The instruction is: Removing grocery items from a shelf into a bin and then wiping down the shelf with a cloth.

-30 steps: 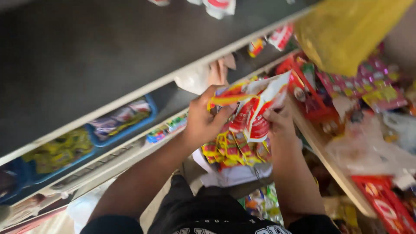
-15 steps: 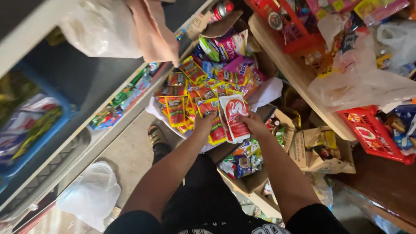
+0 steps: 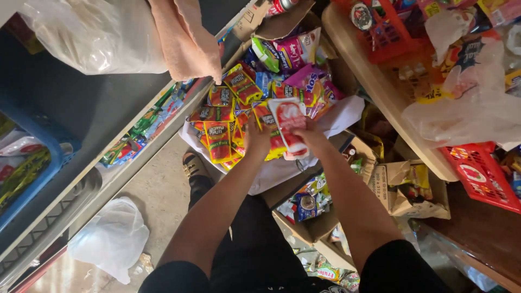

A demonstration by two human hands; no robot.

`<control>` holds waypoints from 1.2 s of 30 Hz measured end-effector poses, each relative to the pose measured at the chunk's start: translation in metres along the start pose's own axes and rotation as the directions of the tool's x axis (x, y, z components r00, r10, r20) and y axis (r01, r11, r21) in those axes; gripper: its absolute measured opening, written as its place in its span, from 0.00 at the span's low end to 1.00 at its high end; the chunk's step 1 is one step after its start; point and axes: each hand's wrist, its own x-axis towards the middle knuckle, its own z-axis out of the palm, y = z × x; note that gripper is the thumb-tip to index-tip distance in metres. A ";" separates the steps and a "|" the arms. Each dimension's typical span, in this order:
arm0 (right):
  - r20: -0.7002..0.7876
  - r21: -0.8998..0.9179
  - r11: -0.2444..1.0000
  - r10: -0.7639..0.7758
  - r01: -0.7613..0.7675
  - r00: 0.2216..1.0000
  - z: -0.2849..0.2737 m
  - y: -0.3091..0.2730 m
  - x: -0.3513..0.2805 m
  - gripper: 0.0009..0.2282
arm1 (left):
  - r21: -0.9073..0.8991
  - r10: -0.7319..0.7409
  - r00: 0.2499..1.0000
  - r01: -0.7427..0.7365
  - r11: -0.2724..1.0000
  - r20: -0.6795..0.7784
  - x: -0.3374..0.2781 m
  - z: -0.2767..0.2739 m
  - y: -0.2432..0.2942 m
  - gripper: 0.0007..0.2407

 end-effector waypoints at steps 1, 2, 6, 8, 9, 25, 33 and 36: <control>0.000 0.001 1.000 -0.002 0.002 1.000 0.003 0.004 0.003 0.24 | 0.001 0.002 1.000 -0.002 1.000 0.000 0.010 0.004 -0.021 0.31; -0.119 -0.361 0.932 -0.069 0.022 0.990 0.007 0.008 0.005 0.29 | 0.116 0.225 0.970 -0.214 0.970 -0.092 0.020 0.008 -0.041 0.29; -0.164 -0.591 0.796 -0.279 0.132 0.946 0.018 0.017 0.010 0.43 | 0.304 0.575 0.812 -0.525 0.795 -0.102 0.012 -0.001 -0.049 0.28; -0.138 -0.621 0.769 -0.297 0.151 0.945 0.012 0.020 0.017 0.43 | 0.307 0.534 0.844 -0.493 0.814 -0.061 -0.011 -0.013 -0.022 0.29; -0.116 -0.651 0.742 -0.308 0.162 0.944 0.009 0.019 0.023 0.43 | 0.311 0.484 0.875 -0.456 0.834 -0.016 -0.022 -0.019 -0.006 0.29; 0.139 -0.608 0.222 -0.915 0.762 0.378 0.159 -0.229 -0.091 0.11 | 0.235 0.935 0.320 -0.931 0.280 0.153 -0.228 -0.201 0.199 0.06; 0.220 -0.352 -0.038 -0.975 0.935 0.043 0.252 -0.381 -0.220 0.08 | 0.586 0.955 -0.134 -0.809 0.050 -0.266 -0.278 -0.332 0.309 0.06; 0.309 -0.295 -0.303 -0.928 0.906 -0.209 0.283 -0.427 -0.232 0.11 | 0.573 0.928 -0.029 -0.794 0.205 -0.371 -0.248 -0.370 0.345 0.11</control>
